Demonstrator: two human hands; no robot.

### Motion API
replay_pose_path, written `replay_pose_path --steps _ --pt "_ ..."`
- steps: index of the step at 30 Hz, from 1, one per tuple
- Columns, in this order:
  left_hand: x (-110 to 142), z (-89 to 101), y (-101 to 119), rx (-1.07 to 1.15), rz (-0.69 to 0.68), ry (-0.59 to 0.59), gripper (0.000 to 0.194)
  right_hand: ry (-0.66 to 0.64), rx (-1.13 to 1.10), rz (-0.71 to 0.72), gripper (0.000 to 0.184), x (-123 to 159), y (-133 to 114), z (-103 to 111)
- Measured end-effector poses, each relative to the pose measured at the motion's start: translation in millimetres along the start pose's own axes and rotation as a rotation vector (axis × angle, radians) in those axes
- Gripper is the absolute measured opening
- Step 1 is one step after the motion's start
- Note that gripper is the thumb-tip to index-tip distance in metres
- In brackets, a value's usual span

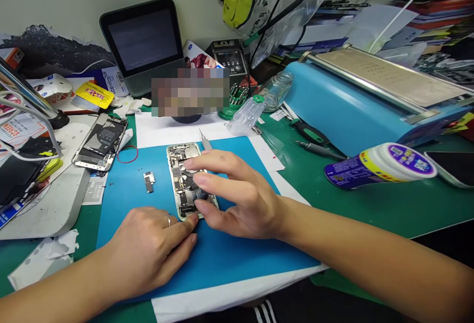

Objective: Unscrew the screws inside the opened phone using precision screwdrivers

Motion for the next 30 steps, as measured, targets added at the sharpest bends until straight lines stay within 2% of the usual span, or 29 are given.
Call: replay_pose_path --steps 17,21,26,30 --pt "-2 1.8 2 -0.003 -0.011 0.021 0.024 0.037 -0.062 -0.002 0.040 0 0 2" --pt "0 1.2 2 -0.004 -0.006 0.000 0.024 0.031 -0.160 -0.090 0.045 6 4 -3" --pt "1 0.0 1 0.006 -0.002 -0.018 0.027 0.119 -0.309 -0.247 0.054 16 13 -8" --pt "1 -0.7 0 0.012 0.009 -0.018 0.027 0.165 -0.351 -0.285 0.058 16 16 -5"
Point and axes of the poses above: each hand's wrist, its own x-axis away from the middle knuckle, its own z-axis out of the back of the hand, y = z × x, the point moved 6 cm from there along -x, towards the middle knuckle
